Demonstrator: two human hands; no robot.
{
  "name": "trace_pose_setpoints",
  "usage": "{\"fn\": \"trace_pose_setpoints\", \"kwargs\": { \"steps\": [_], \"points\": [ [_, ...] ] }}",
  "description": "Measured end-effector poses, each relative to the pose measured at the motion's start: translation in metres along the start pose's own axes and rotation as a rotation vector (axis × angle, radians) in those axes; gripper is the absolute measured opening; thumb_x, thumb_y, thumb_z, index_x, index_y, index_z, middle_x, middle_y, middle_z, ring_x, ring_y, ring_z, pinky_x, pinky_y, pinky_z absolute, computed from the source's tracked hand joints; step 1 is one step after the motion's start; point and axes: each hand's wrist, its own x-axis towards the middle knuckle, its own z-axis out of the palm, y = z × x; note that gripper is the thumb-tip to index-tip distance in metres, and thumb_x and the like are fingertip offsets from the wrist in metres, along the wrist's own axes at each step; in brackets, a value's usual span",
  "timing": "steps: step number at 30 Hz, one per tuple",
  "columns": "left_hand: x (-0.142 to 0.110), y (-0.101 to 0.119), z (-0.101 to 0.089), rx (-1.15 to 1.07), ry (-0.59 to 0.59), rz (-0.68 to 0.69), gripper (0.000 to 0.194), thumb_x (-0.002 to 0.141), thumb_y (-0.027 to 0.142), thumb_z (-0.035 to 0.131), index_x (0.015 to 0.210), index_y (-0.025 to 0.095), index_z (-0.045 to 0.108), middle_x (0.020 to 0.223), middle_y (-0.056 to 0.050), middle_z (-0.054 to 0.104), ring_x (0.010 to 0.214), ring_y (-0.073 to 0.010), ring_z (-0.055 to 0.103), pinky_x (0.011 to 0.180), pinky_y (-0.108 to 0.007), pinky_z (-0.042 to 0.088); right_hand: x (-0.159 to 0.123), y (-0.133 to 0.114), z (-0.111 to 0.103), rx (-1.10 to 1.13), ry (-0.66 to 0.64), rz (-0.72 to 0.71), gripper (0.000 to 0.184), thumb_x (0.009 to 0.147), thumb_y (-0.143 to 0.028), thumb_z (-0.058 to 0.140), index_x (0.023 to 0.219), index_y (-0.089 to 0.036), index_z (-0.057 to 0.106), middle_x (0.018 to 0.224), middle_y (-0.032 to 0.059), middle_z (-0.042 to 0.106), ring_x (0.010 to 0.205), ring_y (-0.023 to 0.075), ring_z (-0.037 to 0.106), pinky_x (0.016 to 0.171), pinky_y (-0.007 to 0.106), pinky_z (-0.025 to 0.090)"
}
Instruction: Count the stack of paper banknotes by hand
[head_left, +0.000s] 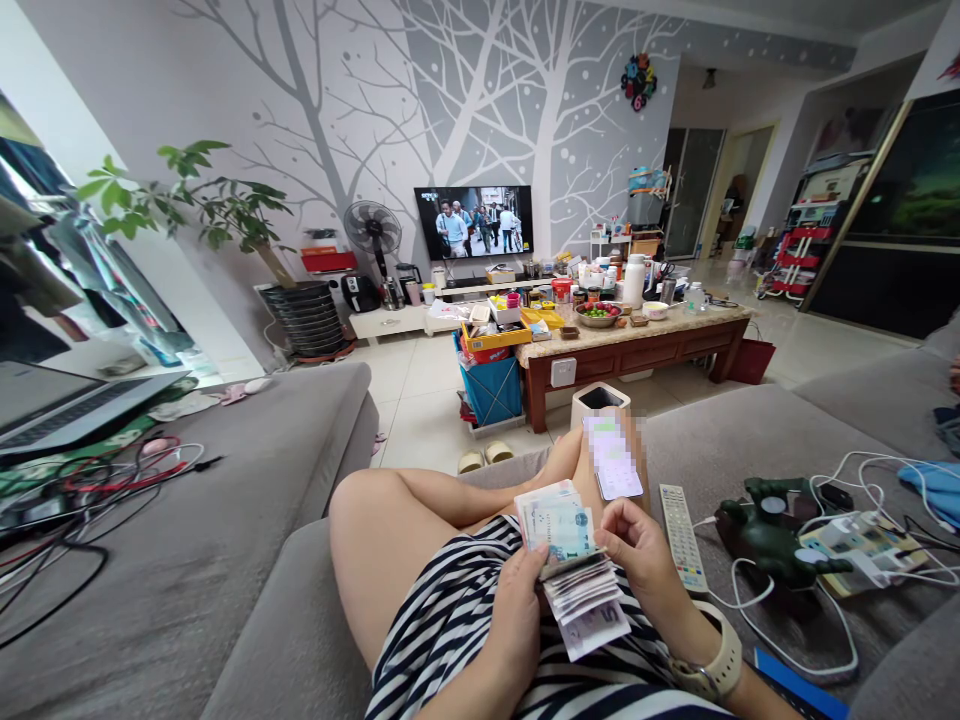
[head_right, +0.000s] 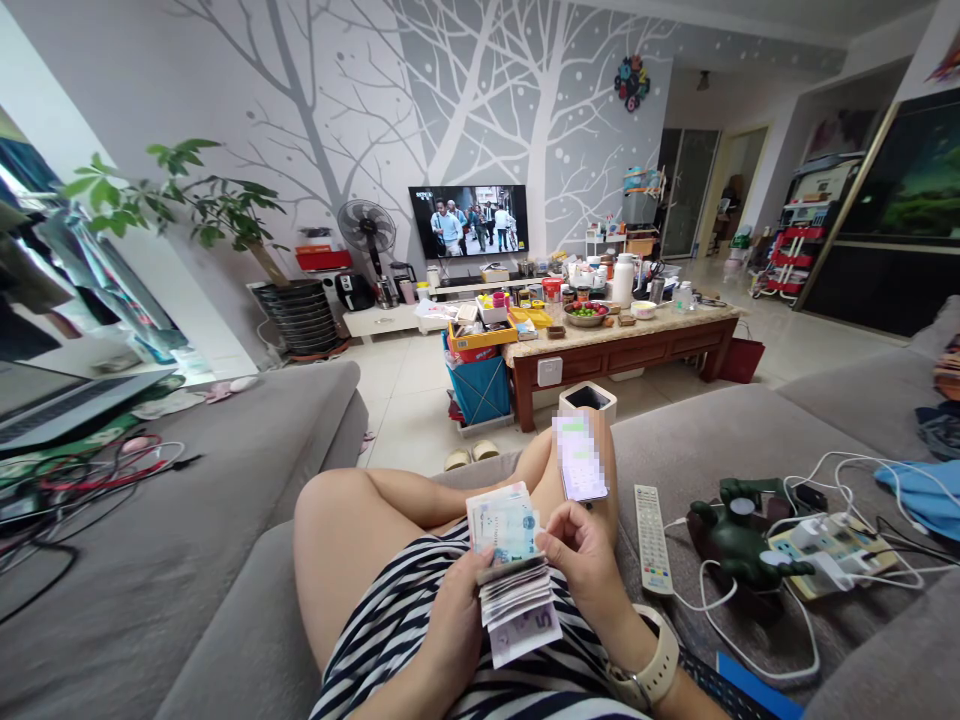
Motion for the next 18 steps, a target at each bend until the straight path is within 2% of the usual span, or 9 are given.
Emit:
{"fn": "trace_pose_setpoints", "kwargs": {
  "steps": [7,13,18],
  "points": [
    [0.0022,-0.0053,-0.0038,-0.047,-0.018,-0.039,0.024,0.068,0.034,0.076,0.085,0.016,0.077,0.082,-0.008,0.078,0.090,-0.0310,0.071,0.088,-0.042,0.050,0.0035,-0.0026,0.0022,0.019,0.018,0.106,0.045,0.067,-0.052,0.080,0.082,-0.019,0.053,0.067,-0.0049,0.051,0.059,0.0107,0.045,0.055,0.022,0.036],
    [0.0038,-0.0048,-0.0056,-0.005,-0.025,-0.032,0.025,0.069,0.036,0.076,0.083,0.016,0.077,0.082,-0.009,0.078,0.085,-0.0295,0.070,0.084,-0.040,0.051,0.0038,-0.0064,0.0024,-0.094,-0.016,0.108,0.043,0.071,-0.055,0.075,0.067,-0.017,0.054,0.062,-0.0045,0.046,0.058,0.0103,0.039,0.056,0.023,0.034],
    [0.0045,-0.0068,-0.0078,0.025,0.017,-0.003,0.032,0.074,0.042,0.072,0.084,0.013,0.076,0.082,-0.008,0.077,0.083,-0.0274,0.069,0.085,-0.039,0.051,0.0022,-0.0087,0.0031,-0.121,-0.015,0.069,0.041,0.073,-0.053,0.073,0.065,-0.018,0.054,0.060,-0.0044,0.045,0.059,0.0111,0.039,0.057,0.024,0.034]
  ]
}}
